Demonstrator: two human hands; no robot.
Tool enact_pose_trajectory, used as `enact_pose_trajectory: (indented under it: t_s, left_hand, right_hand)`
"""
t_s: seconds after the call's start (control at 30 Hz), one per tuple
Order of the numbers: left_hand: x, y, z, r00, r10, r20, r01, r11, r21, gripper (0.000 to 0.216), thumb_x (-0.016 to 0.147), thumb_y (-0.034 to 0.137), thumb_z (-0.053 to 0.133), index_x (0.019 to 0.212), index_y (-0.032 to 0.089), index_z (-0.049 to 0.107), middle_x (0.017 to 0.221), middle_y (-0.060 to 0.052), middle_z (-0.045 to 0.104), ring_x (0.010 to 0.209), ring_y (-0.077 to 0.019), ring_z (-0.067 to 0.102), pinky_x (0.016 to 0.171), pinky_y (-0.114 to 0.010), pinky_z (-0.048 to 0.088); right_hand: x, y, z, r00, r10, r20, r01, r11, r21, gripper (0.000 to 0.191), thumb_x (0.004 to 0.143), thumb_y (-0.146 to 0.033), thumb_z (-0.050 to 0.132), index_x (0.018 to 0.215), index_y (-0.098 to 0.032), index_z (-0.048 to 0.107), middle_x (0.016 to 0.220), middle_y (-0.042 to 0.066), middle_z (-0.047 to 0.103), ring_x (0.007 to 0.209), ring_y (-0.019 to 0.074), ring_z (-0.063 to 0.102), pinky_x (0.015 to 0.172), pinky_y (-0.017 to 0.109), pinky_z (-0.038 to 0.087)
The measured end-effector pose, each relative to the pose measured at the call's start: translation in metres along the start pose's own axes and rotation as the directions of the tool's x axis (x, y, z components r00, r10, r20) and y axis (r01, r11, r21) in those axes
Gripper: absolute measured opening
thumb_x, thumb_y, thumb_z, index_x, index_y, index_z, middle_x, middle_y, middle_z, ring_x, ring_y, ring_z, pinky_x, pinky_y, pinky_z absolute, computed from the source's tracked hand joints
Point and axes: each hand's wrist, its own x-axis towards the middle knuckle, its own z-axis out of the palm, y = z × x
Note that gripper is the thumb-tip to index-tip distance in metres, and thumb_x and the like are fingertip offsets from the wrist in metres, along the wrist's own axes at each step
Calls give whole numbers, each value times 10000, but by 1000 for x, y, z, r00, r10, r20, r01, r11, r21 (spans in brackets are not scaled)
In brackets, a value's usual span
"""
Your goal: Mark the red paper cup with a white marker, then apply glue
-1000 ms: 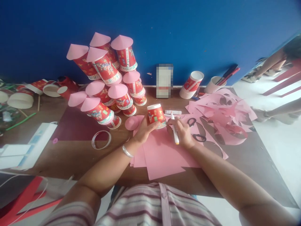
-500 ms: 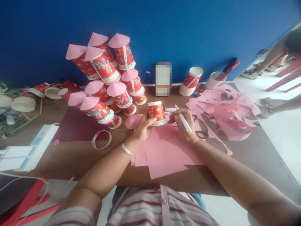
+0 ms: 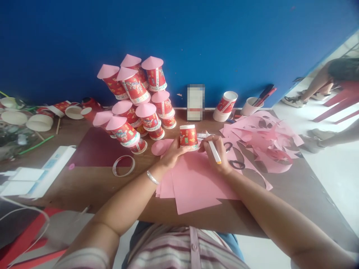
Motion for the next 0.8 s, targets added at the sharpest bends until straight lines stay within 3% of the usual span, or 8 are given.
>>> enact_pose_trajectory:
  t_s: [0.2, 0.37, 0.5, 0.57, 0.67, 0.8]
  left_hand:
    - [2, 7, 4, 1000, -19, -14, 18, 997, -79, 260, 829, 286, 791, 1054, 171, 728, 1021, -57, 773, 999, -215, 719, 945, -357, 556]
    - [-1, 16, 7, 997, -68, 30, 72, 984, -166, 306, 790, 298, 821, 1055, 168, 743, 1016, -73, 779, 954, -225, 735, 899, -374, 573]
    - [-6, 21, 3, 997, -73, -3, 71, 976, -205, 345, 745, 269, 856, 1056, 163, 751, 1045, -84, 777, 976, -233, 737, 899, -383, 585]
    - [-7, 20, 1, 999, -41, -20, 36, 971, -236, 385, 735, 269, 864, 1088, 175, 744, 1055, -78, 779, 986, -238, 744, 899, -386, 589]
    - [-6, 17, -1, 1000, -2, -27, -5, 970, -244, 437, 741, 272, 869, 1145, 188, 723, 1076, -84, 787, 1040, -262, 755, 949, -415, 587]
    - [-4, 14, 2, 1000, 0, 11, 2, 986, -167, 442, 774, 290, 864, 1181, 214, 708, 1060, -89, 797, 1145, -314, 744, 1021, -484, 576]
  right_hand:
    - [5, 4, 1, 1000, 25, -3, -25, 988, 152, 365, 1009, -616, 577, 1036, -261, 496, 765, -55, 663, 593, 128, 629, 638, 300, 565]
    - [20, -17, -4, 992, -16, -126, 32, 991, 127, 454, 982, -672, 573, 1039, -232, 664, 619, -73, 515, 543, 128, 524, 542, 278, 497]
    - [37, -39, -4, 986, -34, -160, 66, 978, 197, 386, 948, -612, 668, 1009, -232, 699, 617, -58, 552, 566, 133, 549, 569, 288, 498]
    - [40, -45, 0, 987, -75, -140, 107, 965, 239, 360, 941, -580, 694, 1054, -238, 693, 709, -35, 615, 617, 143, 596, 601, 301, 525]
    - [33, -45, 8, 977, -193, -85, 204, 968, 144, 313, 982, -526, 665, 1143, -257, 674, 843, -1, 658, 726, 171, 653, 701, 346, 580]
    - [16, -33, 14, 919, -393, 46, 395, 908, -142, 272, 1033, -481, 595, 1205, -283, 666, 1046, 57, 684, 960, 231, 672, 871, 428, 594]
